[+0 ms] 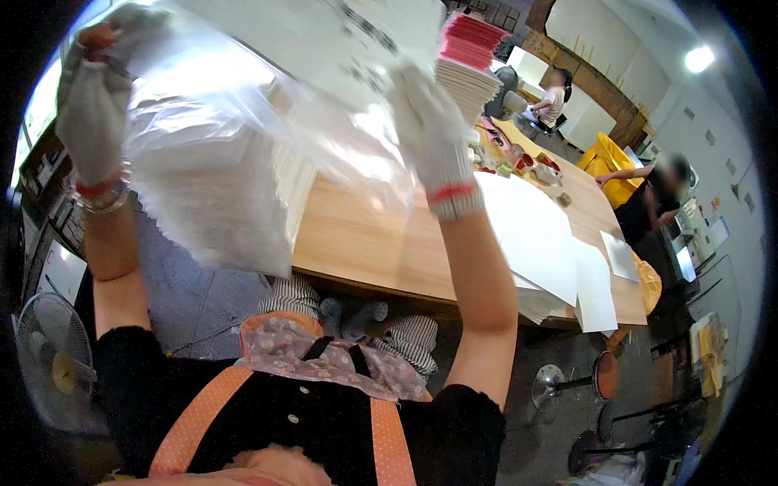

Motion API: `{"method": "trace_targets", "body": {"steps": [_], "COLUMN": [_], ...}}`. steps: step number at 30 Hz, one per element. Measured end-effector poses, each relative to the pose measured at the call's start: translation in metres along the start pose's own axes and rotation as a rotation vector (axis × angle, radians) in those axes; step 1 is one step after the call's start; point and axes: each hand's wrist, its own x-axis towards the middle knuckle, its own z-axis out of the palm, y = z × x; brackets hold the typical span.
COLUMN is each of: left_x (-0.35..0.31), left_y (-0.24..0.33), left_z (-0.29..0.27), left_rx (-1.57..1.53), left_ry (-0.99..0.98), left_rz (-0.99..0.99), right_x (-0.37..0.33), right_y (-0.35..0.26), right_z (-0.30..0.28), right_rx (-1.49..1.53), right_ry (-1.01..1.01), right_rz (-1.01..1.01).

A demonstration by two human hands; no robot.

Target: The person sits on the floor at a table and repeatedly places stacks of white paper into clear plastic bags. They seal each bag and set it aside, continuing the process with multiple stacks of paper.

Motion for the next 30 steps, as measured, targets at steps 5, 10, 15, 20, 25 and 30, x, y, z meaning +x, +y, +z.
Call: {"method": "trace_targets", "body": {"steps": [5,10,15,20,25,30], "left_x": [0.027,-0.118,-0.363,-0.45,-0.44,-0.456], "left_y": [-0.079,-0.062,0.046,0.173,0.169,0.138], "left_z": [-0.055,-0.086,-0.052,0.086,0.184,0.284], "left_rx": [-0.592,-0.392,-0.109,-0.267,-0.176,0.117], "left_ry": [0.224,0.22,0.206,-0.745,-1.017,-1.124], "left_rz": [-0.72,-1.018,-1.361,-1.6,-0.918,-0.583], "right_x": [0.084,0.037,-0.086,-0.31,-0.416,-0.423], "right_y": [-0.014,-0.044,0.009,0.148,0.181,0.234], "right_z": [0.048,0.086,0.106,0.114,0.098,0.105], "right_rx": [0.613,0.997,1.235,-0.169,-0.498,-0.53], "right_ry": [-0.339,-0.579,-0.423,-0.87,-0.546,-0.529], "right_rz": [0.254,0.401,0.751,1.023,0.803,0.815]}}
